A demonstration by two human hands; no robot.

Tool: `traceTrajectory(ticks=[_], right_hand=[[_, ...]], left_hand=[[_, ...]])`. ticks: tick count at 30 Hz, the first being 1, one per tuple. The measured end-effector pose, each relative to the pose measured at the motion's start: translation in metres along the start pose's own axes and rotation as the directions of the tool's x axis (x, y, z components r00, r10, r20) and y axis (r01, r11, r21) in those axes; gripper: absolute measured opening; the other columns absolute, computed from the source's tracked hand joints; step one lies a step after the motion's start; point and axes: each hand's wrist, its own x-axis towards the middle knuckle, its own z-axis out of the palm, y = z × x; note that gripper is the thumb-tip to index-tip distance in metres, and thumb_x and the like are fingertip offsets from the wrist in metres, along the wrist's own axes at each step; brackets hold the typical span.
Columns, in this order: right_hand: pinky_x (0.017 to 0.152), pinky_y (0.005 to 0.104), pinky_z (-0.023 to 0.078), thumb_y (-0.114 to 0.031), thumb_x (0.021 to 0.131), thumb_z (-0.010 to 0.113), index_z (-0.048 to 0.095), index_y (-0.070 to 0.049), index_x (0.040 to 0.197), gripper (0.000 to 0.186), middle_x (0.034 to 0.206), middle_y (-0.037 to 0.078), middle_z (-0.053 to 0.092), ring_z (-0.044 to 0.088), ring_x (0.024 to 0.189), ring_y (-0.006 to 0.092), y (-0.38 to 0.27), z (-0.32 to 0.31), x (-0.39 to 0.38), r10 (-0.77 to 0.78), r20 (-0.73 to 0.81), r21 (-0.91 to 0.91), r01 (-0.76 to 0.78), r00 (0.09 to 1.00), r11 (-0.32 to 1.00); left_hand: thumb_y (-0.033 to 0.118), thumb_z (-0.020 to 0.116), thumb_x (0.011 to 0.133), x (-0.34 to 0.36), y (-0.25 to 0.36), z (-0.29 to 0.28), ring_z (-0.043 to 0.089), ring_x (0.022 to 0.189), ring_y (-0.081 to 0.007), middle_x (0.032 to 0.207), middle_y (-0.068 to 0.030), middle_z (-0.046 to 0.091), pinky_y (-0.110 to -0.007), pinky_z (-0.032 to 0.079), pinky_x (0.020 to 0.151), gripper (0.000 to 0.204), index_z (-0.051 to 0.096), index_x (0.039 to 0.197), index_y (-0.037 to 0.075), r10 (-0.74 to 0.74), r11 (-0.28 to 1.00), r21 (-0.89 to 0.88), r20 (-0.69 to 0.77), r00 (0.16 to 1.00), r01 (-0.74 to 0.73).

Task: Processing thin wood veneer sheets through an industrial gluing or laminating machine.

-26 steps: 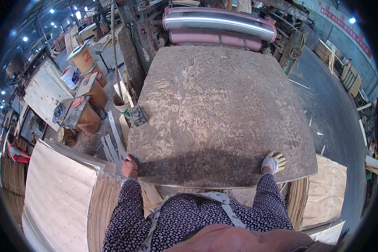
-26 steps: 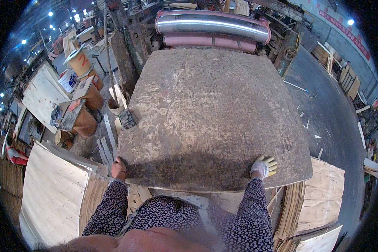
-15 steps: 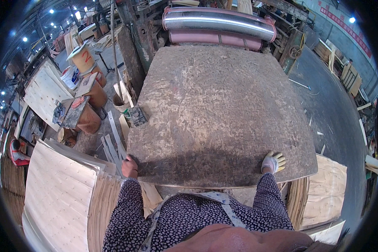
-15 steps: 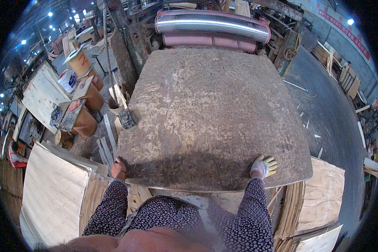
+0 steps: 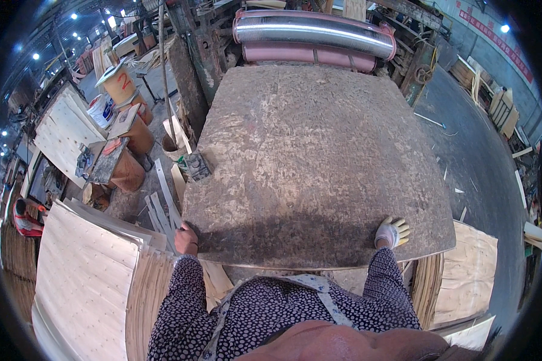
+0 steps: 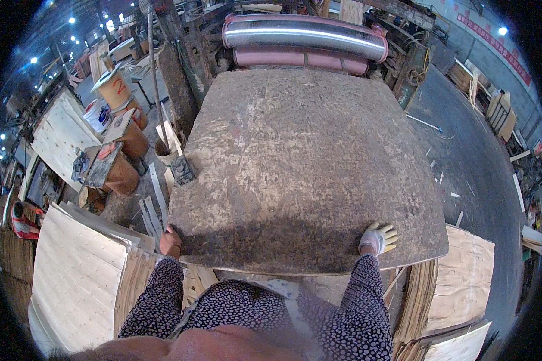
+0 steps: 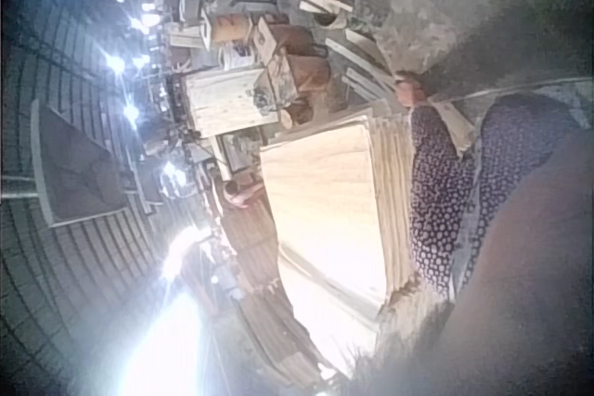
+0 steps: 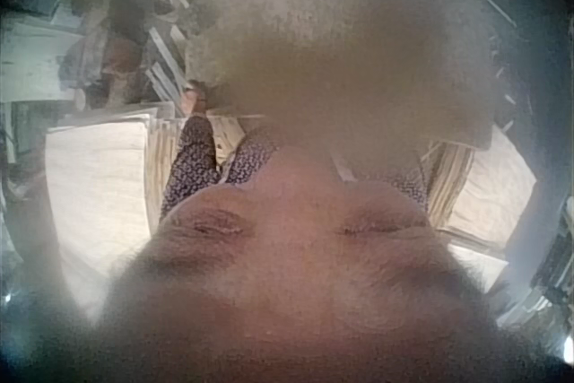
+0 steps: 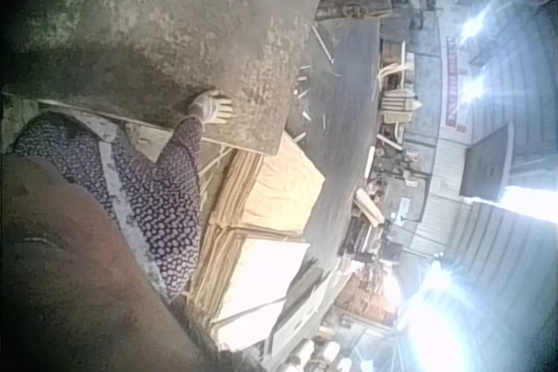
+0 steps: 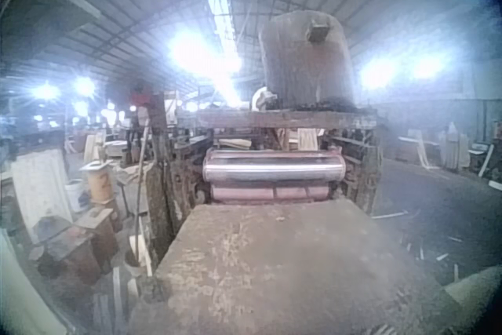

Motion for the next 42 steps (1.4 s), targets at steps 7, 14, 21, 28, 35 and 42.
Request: traceTrajectory(ticks=[7, 14, 21, 28, 35, 42], right_hand=[[0.112, 0.0560, 0.028, -0.055, 0.097, 0.042, 0.042, -0.008, 0.147, 0.068, 0.148, 0.020, 0.041, 0.035, 0.139, 0.0382, -0.001, -0.001, -0.001, -0.001, 0.009, 0.008, 0.001, 1.000, 1.000], [0.112, 0.0566, 0.028, -0.054, 0.097, 0.042, 0.042, -0.007, 0.146, 0.068, 0.147, 0.020, 0.041, 0.036, 0.138, 0.0387, 0.000, 0.001, -0.001, -0.007, -0.016, 0.013, 0.008, 1.000, 1.000], [0.112, 0.0566, 0.029, -0.054, 0.098, 0.042, 0.043, -0.007, 0.146, 0.067, 0.147, 0.020, 0.042, 0.036, 0.138, 0.0388, -0.001, -0.006, -0.003, -0.006, -0.006, 0.012, 0.007, 1.000, 1.000], [0.112, 0.0563, 0.028, -0.054, 0.098, 0.041, 0.043, -0.008, 0.146, 0.067, 0.148, 0.021, 0.041, 0.036, 0.138, 0.0388, 0.000, 0.003, -0.001, -0.007, -0.020, 0.010, 0.007, 1.000, 1.000], [0.112, 0.0563, 0.028, -0.054, 0.097, 0.042, 0.042, -0.008, 0.147, 0.068, 0.148, 0.021, 0.042, 0.037, 0.138, 0.0390, 0.000, -0.009, -0.003, -0.005, -0.005, 0.016, 0.005, 1.000, 1.000], [0.112, 0.0572, 0.028, -0.055, 0.097, 0.043, 0.044, -0.009, 0.146, 0.067, 0.148, 0.020, 0.042, 0.037, 0.138, 0.0393, 0.000, -0.002, -0.001, 0.003, -0.019, 0.018, -0.003, 1.000, 1.000]], left_hand=[[0.058, 0.036, 0.097, 0.003, -0.002, 0.003, 0.064, 0.105, -0.0412, 0.110, -0.0242, 0.068, -0.051, 0.050, 0.090, 0.066, 0.064, 0.113, 0.001, -0.005, 1.000, 0.019, -0.011, 1.000, 0.005], [0.058, 0.036, 0.097, 0.001, 0.000, 0.001, 0.064, 0.105, -0.0417, 0.109, -0.0244, 0.068, -0.052, 0.050, 0.089, 0.066, 0.064, 0.112, 0.000, -0.008, 1.000, 0.014, -0.007, 1.000, 0.008], [0.058, 0.037, 0.097, 0.003, -0.002, 0.002, 0.064, 0.105, -0.0417, 0.109, -0.0238, 0.068, -0.052, 0.050, 0.089, 0.065, 0.064, 0.112, 0.001, -0.009, 1.000, 0.003, -0.017, 1.000, 0.009], [0.058, 0.037, 0.097, 0.003, -0.003, 0.003, 0.065, 0.104, -0.0408, 0.108, -0.0231, 0.069, -0.051, 0.050, 0.089, 0.064, 0.065, 0.112, 0.002, -0.016, 1.000, -0.010, -0.013, 1.000, 0.016], [0.058, 0.037, 0.097, 0.001, -0.003, 0.003, 0.065, 0.104, -0.0407, 0.108, -0.0227, 0.069, -0.052, 0.050, 0.088, 0.064, 0.065, 0.112, 0.003, -0.011, 1.000, 0.004, -0.014, 1.000, 0.011], [0.058, 0.039, 0.096, 0.000, -0.001, 0.002, 0.065, 0.103, -0.0405, 0.107, -0.0221, 0.069, -0.052, 0.050, 0.087, 0.062, 0.065, 0.109, 0.003, -0.019, 1.000, 0.014, -0.020, 1.000, 0.020]])
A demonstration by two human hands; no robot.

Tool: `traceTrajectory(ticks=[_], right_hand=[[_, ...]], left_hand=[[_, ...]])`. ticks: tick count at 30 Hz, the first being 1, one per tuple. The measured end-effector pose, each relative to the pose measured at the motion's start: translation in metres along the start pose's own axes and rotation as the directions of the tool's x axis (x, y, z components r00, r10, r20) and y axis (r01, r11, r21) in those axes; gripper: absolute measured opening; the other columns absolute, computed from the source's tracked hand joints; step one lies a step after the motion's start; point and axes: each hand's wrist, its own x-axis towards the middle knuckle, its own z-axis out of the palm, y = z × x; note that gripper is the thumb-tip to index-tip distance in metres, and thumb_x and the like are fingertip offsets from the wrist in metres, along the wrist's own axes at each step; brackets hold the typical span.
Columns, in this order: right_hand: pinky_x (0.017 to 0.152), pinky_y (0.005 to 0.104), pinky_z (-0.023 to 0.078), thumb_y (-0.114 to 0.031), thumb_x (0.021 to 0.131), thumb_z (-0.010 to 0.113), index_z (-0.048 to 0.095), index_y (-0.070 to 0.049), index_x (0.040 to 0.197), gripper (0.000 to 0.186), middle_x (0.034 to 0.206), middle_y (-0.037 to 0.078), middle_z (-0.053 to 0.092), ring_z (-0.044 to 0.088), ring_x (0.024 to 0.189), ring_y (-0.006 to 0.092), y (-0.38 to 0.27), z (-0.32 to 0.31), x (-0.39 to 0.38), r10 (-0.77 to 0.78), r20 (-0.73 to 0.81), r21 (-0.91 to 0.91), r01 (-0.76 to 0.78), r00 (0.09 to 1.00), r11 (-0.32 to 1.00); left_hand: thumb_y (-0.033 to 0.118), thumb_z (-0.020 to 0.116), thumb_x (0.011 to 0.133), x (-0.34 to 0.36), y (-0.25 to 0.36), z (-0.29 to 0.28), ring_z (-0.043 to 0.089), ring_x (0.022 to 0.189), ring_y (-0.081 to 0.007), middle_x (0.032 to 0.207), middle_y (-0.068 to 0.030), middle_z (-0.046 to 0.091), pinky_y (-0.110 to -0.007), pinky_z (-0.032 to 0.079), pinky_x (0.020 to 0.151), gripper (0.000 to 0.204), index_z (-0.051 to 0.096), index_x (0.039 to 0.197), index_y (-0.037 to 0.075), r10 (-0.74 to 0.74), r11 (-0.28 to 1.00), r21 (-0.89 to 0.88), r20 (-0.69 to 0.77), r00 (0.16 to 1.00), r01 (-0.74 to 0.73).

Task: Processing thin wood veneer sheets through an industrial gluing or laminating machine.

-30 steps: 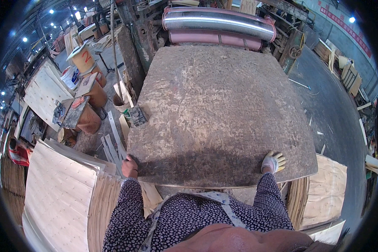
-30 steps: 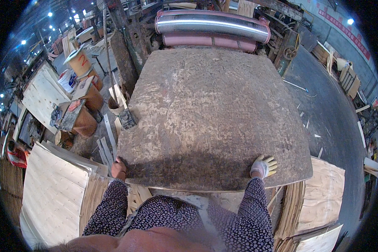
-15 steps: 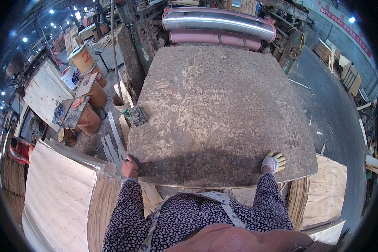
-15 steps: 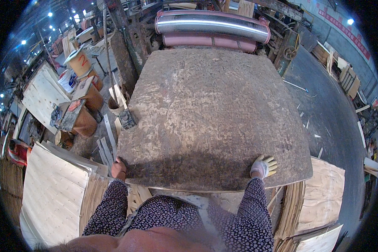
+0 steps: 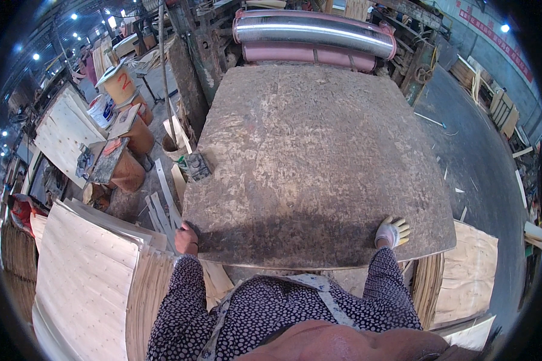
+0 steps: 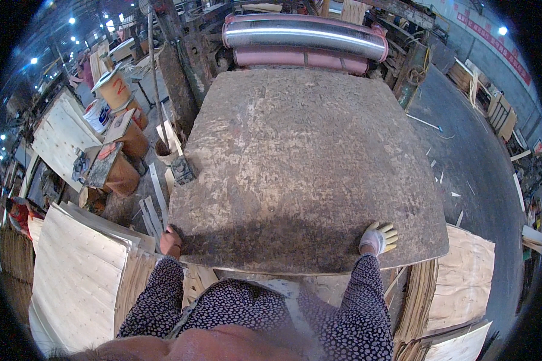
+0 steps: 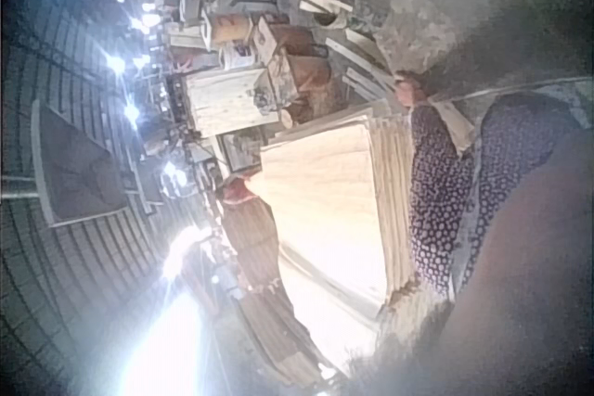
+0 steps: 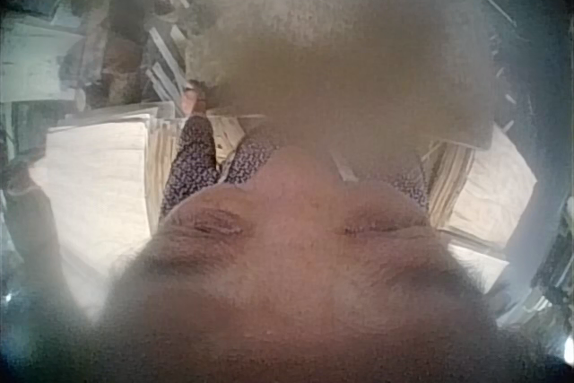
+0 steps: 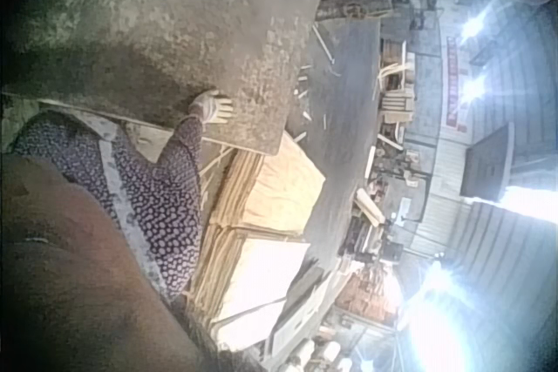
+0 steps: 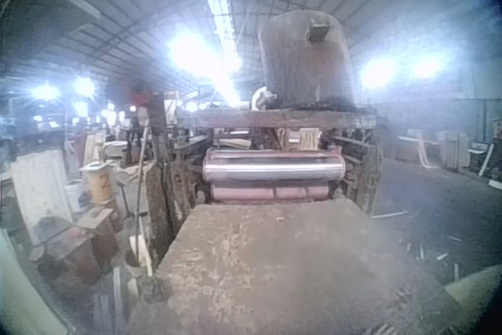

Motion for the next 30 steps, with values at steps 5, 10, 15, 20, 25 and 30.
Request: traceTrajectory(ticks=[5, 10, 15, 20, 25, 30], right_hand=[[0.112, 0.0576, 0.027, -0.055, 0.097, 0.043, 0.045, -0.008, 0.145, 0.067, 0.148, 0.020, 0.041, 0.036, 0.138, 0.0391, 0.002, 0.010, 0.002, -0.001, -0.014, 0.015, 0.001, 1.000, 1.000], [0.112, 0.0572, 0.028, -0.055, 0.097, 0.043, 0.045, -0.008, 0.145, 0.067, 0.148, 0.020, 0.041, 0.036, 0.138, 0.0387, 0.001, 0.009, 0.001, 0.003, -0.013, 0.014, -0.003, 1.000, 1.000], [0.111, 0.0563, 0.029, -0.055, 0.097, 0.043, 0.044, -0.008, 0.145, 0.067, 0.148, 0.020, 0.041, 0.035, 0.138, 0.0383, 0.001, 0.009, 0.001, 0.005, 0.001, -0.001, -0.005, 1.000, 1.000], [0.111, 0.0561, 0.029, -0.055, 0.097, 0.044, 0.044, -0.008, 0.145, 0.067, 0.147, 0.019, 0.041, 0.036, 0.137, 0.0381, 0.001, 0.011, 0.002, -0.010, -0.023, -0.010, 0.009, 1.000, 1.000], [0.111, 0.0563, 0.028, -0.055, 0.096, 0.044, 0.045, -0.008, 0.145, 0.067, 0.146, 0.019, 0.042, 0.037, 0.136, 0.0382, 0.000, 0.008, 0.001, -0.009, -0.031, -0.003, 0.009, 0.999, 1.000], [0.111, 0.0567, 0.028, -0.055, 0.096, 0.044, 0.045, -0.008, 0.145, 0.067, 0.147, 0.019, 0.042, 0.036, 0.137, 0.0383, 0.001, 0.013, 0.002, -0.006, -0.034, 0.005, 0.006, 0.999, 1.000]], left_hand=[[0.056, 0.039, 0.097, -0.005, 0.003, -0.003, 0.065, 0.102, -0.0407, 0.107, -0.0218, 0.069, -0.052, 0.050, 0.087, 0.060, 0.065, 0.108, 0.004, 0.002, 1.000, -0.010, -0.049, 0.999, -0.003], [0.056, 0.039, 0.097, -0.006, 0.003, -0.004, 0.065, 0.102, -0.0411, 0.107, -0.0225, 0.069, -0.052, 0.050, 0.087, 0.059, 0.065, 0.109, 0.003, 0.001, 1.000, -0.008, -0.041, 0.999, -0.001], [0.056, 0.039, 0.097, -0.004, 0.003, -0.004, 0.065, 0.102, -0.0414, 0.107, -0.0232, 0.069, -0.051, 0.050, 0.087, 0.060, 0.065, 0.109, 0.003, 0.002, 1.000, -0.005, -0.022, 1.000, -0.002], [0.056, 0.039, 0.097, 0.000, -0.001, 0.000, 0.065, 0.102, -0.0415, 0.107, -0.0234, 0.069, -0.052, 0.050, 0.088, 0.061, 0.065, 0.109, 0.002, 0.007, 1.000, -0.004, -0.018, 1.000, -0.007], [0.056, 0.037, 0.097, -0.002, 0.003, -0.003, 0.065, 0.103, -0.0417, 0.108, -0.0238, 0.069, -0.052, 0.050, 0.088, 0.062, 0.065, 0.111, 0.002, -0.009, 1.000, 0.005, -0.002, 1.000, 0.009], [0.057, 0.037, 0.097, -0.004, 0.003, -0.007, 0.065, 0.104, -0.0418, 0.108, -0.0239, 0.069, -0.051, 0.050, 0.089, 0.063, 0.065, 0.112, 0.001, -0.008, 1.000, -0.009, 0.014, 1.000, 0.008]])
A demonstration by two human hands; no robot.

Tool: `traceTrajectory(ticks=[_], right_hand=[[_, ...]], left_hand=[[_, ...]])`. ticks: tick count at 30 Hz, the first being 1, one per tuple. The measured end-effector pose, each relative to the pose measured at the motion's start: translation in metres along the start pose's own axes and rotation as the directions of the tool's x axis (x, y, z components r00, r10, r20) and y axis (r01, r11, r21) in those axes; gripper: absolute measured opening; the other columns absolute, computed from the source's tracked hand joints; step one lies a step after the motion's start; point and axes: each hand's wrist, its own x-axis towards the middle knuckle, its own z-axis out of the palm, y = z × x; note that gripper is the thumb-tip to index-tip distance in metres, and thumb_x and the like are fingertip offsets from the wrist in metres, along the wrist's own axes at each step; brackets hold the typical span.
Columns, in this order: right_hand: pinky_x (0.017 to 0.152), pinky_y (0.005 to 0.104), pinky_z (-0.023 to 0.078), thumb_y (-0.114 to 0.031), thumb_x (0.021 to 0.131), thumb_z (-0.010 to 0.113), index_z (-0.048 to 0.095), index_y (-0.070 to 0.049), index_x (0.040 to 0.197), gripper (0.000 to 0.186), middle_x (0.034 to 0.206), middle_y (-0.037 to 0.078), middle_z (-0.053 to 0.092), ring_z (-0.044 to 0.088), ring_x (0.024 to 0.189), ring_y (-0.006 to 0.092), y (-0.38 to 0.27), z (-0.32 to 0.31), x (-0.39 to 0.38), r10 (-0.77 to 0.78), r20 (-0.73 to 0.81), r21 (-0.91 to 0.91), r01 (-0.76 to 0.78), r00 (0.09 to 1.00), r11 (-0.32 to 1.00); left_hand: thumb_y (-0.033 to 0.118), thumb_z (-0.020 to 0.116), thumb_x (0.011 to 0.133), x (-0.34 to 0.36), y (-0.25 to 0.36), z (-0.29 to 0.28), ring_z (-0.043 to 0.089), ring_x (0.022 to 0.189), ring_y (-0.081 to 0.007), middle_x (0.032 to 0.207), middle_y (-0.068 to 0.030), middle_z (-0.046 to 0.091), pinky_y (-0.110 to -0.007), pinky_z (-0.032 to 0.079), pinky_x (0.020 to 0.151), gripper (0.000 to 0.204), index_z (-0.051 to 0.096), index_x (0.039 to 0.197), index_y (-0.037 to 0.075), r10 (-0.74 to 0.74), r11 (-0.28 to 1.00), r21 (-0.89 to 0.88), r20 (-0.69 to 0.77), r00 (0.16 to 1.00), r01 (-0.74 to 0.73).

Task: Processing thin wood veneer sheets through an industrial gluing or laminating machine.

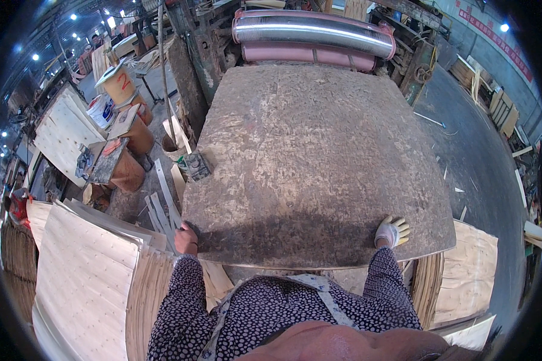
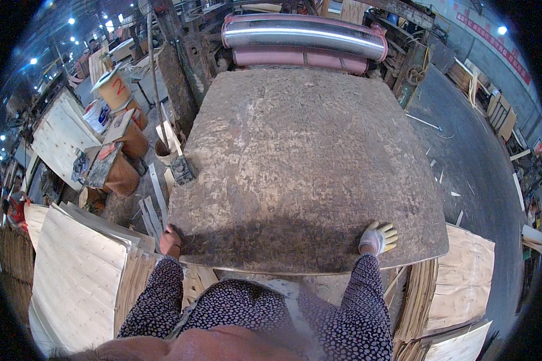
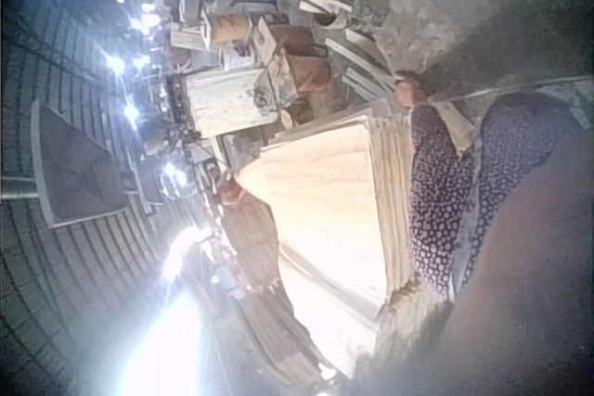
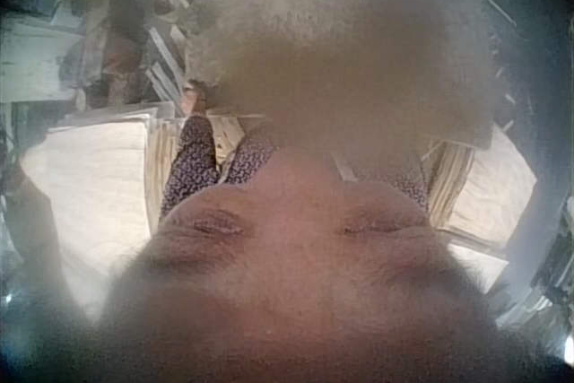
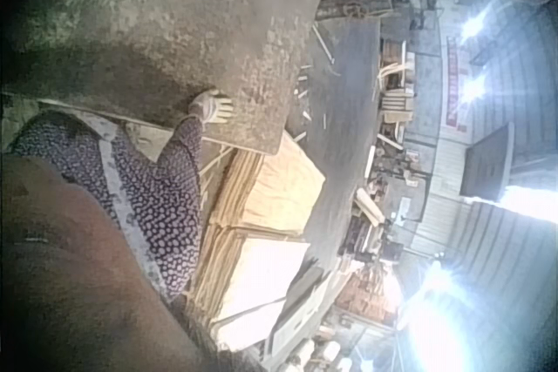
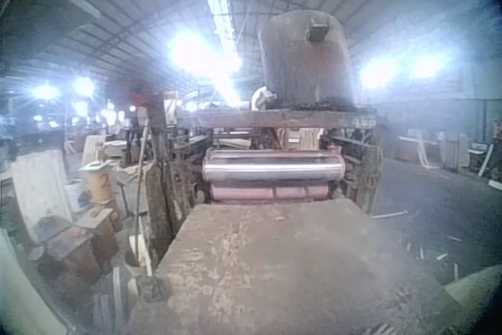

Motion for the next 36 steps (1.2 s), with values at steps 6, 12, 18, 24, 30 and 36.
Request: traceTrajectory(ticks=[6, 12, 18, 24, 30, 36], right_hand=[[0.111, 0.0564, 0.028, -0.055, 0.096, 0.044, 0.045, -0.009, 0.145, 0.067, 0.147, 0.019, 0.042, 0.037, 0.137, 0.0381, 0.001, 0.008, 0.001, 0.015, -0.012, 0.009, -0.015, 1.000, 1.000], [0.112, 0.0562, 0.027, -0.055, 0.096, 0.043, 0.043, -0.009, 0.146, 0.068, 0.148, 0.020, 0.040, 0.036, 0.137, 0.0387, 0.000, 0.009, 0.002, 0.000, 0.016, 0.006, 0.000, 1.000, 1.000], [0.113, 0.0562, 0.026, -0.055, 0.097, 0.041, 0.041, -0.008, 0.148, 0.069, 0.149, 0.021, 0.039, 0.036, 0.138, 0.0395, 0.000, 0.002, 0.001, 0.006, 0.040, 0.006, -0.007, 0.999, 1.000], [0.114, 0.0564, 0.025, -0.054, 0.098, 0.040, 0.039, -0.007, 0.149, 0.069, 0.150, 0.022, 0.039, 0.035, 0.140, 0.0395, 0.000, -0.006, 0.001, -0.003, 0.070, 0.000, 0.003, 0.998, 1.000], [0.113, 0.0565, 0.025, -0.054, 0.098, 0.041, 0.040, -0.007, 0.148, 0.069, 0.150, 0.022, 0.039, 0.035, 0.140, 0.0396, 0.000, -0.003, 0.001, 0.000, 0.055, -0.001, 0.000, 0.998, 1.000], [0.112, 0.0569, 0.027, -0.054, 0.096, 0.044, 0.042, -0.008, 0.146, 0.068, 0.149, 0.021, 0.040, 0.035, 0.138, 0.0396, 0.001, -0.002, 0.001, -0.001, 0.026, 0.015, 0.001, 1.000, 1.000]], left_hand=[[0.057, 0.037, 0.097, -0.005, 0.004, -0.004, 0.064, 0.105, -0.0420, 0.109, -0.0243, 0.068, -0.052, 0.050, 0.089, 0.064, 0.065, 0.111, 0.001, 0.014, 0.999, -0.031, -0.006, 1.000, -0.014], [0.057, 0.038, 0.097, 0.000, 0.000, -0.001, 0.064, 0.106, -0.0414, 0.111, -0.0233, 0.068, -0.051, 0.049, 0.090, 0.063, 0.065, 0.111, 0.002, 0.009, 1.000, -0.022, 0.003, 1.000, -0.009], [0.056, 0.038, 0.097, 0.000, 0.000, 0.001, 0.064, 0.106, -0.0408, 0.111, -0.0224, 0.068, -0.051, 0.050, 0.089, 0.062, 0.064, 0.112, 0.002, 0.012, 1.000, -0.012, 0.002, 1.000, -0.012], [0.057, 0.038, 0.097, 0.002, 0.000, 0.001, 0.064, 0.106, -0.0410, 0.111, -0.0228, 0.068, -0.051, 0.049, 0.089, 0.063, 0.065, 0.111, 0.002, 0.018, 1.000, -0.015, -0.001, 1.000, -0.018], [0.057, 0.038, 0.096, 0.002, 0.000, 0.001, 0.064, 0.106, -0.0416, 0.111, -0.0235, 0.068, -0.051, 0.049, 0.089, 0.063, 0.066, 0.111, 0.002, 0.009, 1.000, -0.018, 0.007, 1.000, -0.009], [0.058, 0.038, 0.096, -0.003, 0.002, -0.003, 0.063, 0.107, -0.0422, 0.113, -0.0239, 0.068, -0.051, 0.049, 0.091, 0.065, 0.065, 0.114, 0.002, 0.003, 1.000, -0.029, -0.002, 1.000, -0.003]])
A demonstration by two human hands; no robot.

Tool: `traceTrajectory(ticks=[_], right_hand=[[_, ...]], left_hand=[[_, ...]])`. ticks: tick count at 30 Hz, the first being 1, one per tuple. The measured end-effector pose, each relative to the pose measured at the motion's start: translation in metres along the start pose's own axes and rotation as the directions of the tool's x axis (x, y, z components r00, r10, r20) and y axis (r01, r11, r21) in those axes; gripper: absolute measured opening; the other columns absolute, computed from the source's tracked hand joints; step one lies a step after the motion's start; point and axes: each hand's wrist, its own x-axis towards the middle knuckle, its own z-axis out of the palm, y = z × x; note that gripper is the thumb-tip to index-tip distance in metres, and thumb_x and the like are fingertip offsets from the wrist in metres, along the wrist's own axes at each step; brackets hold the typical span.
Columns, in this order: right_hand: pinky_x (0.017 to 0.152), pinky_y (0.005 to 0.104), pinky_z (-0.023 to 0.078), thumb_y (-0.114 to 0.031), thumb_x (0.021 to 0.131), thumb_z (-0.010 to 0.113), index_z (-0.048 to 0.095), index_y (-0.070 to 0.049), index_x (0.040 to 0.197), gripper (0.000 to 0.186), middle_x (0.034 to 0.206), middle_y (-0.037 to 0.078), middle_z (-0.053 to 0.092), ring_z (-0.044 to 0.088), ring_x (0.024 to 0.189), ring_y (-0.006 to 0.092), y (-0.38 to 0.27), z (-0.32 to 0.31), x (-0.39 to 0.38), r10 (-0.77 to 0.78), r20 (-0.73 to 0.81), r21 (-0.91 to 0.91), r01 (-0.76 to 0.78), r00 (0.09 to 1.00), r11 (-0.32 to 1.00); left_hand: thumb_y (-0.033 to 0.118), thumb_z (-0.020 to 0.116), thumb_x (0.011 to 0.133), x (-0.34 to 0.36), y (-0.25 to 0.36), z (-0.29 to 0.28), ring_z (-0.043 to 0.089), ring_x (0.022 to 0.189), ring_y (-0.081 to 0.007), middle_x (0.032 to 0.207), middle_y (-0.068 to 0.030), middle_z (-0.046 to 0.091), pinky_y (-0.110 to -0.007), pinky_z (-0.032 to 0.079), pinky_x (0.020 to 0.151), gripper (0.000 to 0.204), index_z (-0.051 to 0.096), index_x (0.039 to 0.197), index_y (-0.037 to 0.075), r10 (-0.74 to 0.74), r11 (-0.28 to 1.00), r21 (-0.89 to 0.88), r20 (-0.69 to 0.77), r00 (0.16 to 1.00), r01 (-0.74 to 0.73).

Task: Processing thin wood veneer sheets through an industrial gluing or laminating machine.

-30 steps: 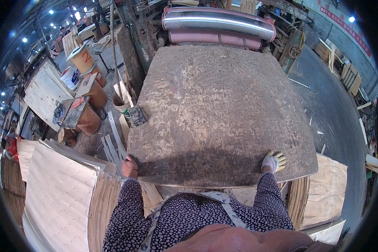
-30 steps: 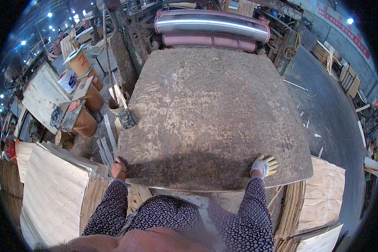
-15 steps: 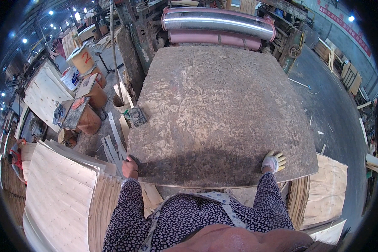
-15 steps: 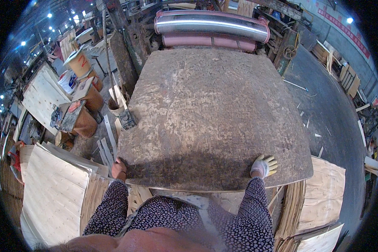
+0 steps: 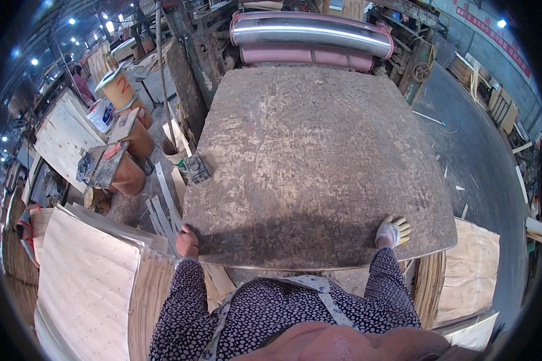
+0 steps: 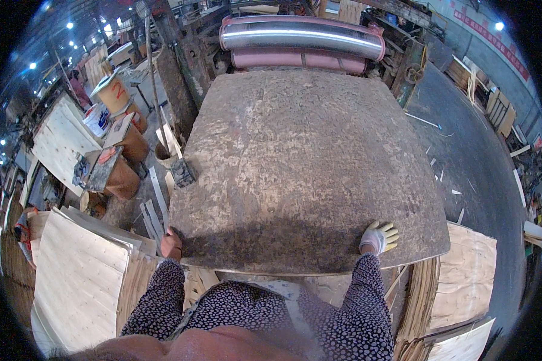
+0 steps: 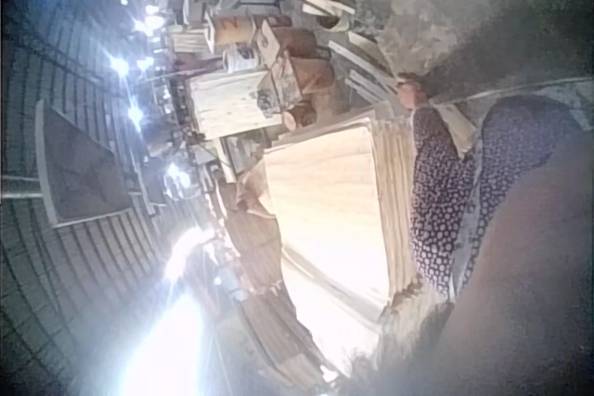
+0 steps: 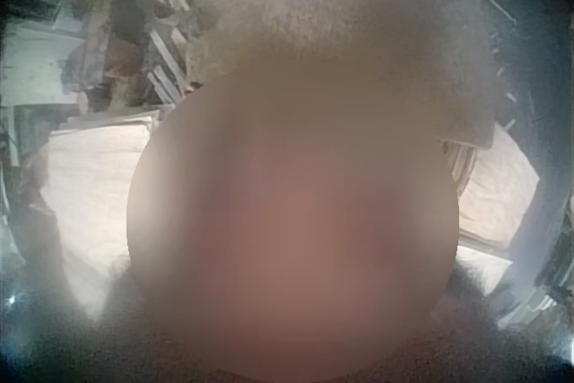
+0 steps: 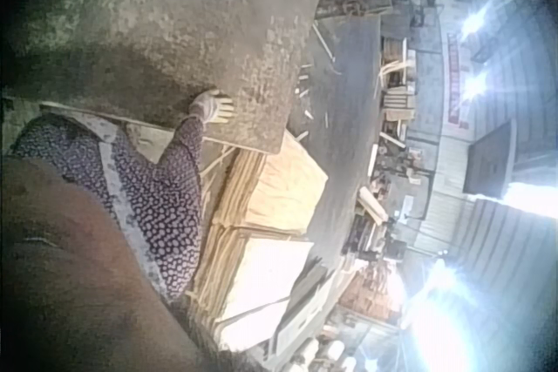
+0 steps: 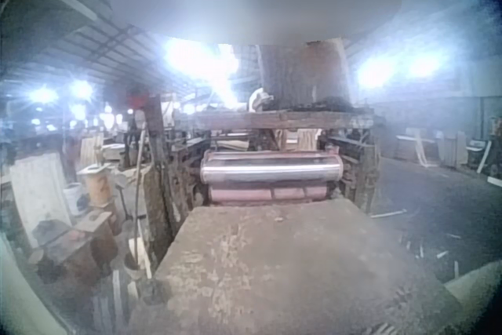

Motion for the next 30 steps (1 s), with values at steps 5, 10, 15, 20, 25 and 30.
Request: traceTrajectory(ticks=[5, 10, 15, 20, 25, 30], right_hand=[[0.111, 0.0565, 0.029, -0.054, 0.096, 0.044, 0.044, -0.008, 0.145, 0.068, 0.147, 0.020, 0.041, 0.036, 0.137, 0.0386, 0.000, 0.004, 0.002, -0.003, -0.034, -0.003, 0.003, 0.999, 1.000], [0.109, 0.0562, 0.030, -0.055, 0.096, 0.045, 0.045, -0.008, 0.144, 0.067, 0.144, 0.019, 0.043, 0.037, 0.135, 0.0380, 0.001, 0.006, 0.002, -0.011, -0.075, -0.015, 0.010, 0.997, 1.000], [0.111, 0.0567, 0.027, -0.055, 0.096, 0.044, 0.044, -0.008, 0.146, 0.068, 0.149, 0.020, 0.040, 0.035, 0.138, 0.0385, -0.002, -0.004, 0.000, 0.003, 0.004, -0.018, -0.003, 1.000, 1.000], [0.112, 0.0569, 0.026, -0.054, 0.097, 0.043, 0.043, -0.008, 0.147, 0.069, 0.150, 0.020, 0.039, 0.034, 0.139, 0.0391, 0.000, 0.009, 0.003, 0.003, -0.007, 0.013, -0.003, 1.000, 1.000], [0.113, 0.0568, 0.025, -0.054, 0.097, 0.043, 0.042, -0.007, 0.147, 0.069, 0.150, 0.021, 0.039, 0.034, 0.139, 0.0397, 0.003, 0.011, 0.003, 0.003, 0.000, 0.012, -0.003, 1.000, 1.000], [0.114, 0.0568, 0.024, -0.054, 0.098, 0.041, 0.039, -0.008, 0.149, 0.069, 0.152, 0.021, 0.037, 0.032, 0.141, 0.0402, 0.003, 0.006, 0.003, 0.014, 0.043, 0.030, -0.015, 0.999, 0.999]], left_hand=[[0.059, 0.038, 0.096, 0.005, -0.005, 0.006, 0.063, 0.107, -0.0423, 0.112, -0.0242, 0.068, -0.051, 0.049, 0.090, 0.066, 0.065, 0.115, 0.002, 0.004, 1.000, 0.008, -0.004, 1.000, -0.004], [0.059, 0.038, 0.096, 0.003, -0.003, 0.005, 0.064, 0.106, -0.0421, 0.111, -0.0241, 0.068, -0.052, 0.049, 0.089, 0.066, 0.065, 0.114, 0.002, 0.024, 1.000, 0.014, -0.004, 1.000, -0.024], [0.058, 0.038, 0.097, -0.002, 0.000, 0.000, 0.064, 0.105, -0.0419, 0.110, -0.0241, 0.068, -0.052, 0.050, 0.089, 0.065, 0.065, 0.114, 0.002, 0.038, 0.999, 0.001, -0.035, 0.999, -0.038], [0.058, 0.038, 0.097, 0.006, -0.005, 0.007, 0.065, 0.104, -0.0418, 0.109, -0.0234, 0.069, -0.052, 0.050, 0.088, 0.064, 0.066, 0.113, 0.002, 0.022, 0.998, 0.060, -0.002, 1.000, -0.022], [0.057, 0.038, 0.097, 0.002, -0.004, 0.007, 0.065, 0.103, -0.0416, 0.109, -0.0233, 0.069, -0.052, 0.050, 0.088, 0.063, 0.066, 0.111, 0.002, 0.032, 0.999, 0.033, -0.016, 0.999, -0.032], [0.056, 0.038, 0.097, 0.002, -0.005, 0.009, 0.065, 0.103, -0.0416, 0.109, -0.0234, 0.069, -0.051, 0.050, 0.088, 0.063, 0.066, 0.111, 0.002, 0.028, 0.999, 0.034, -0.018, 0.999, -0.027]])
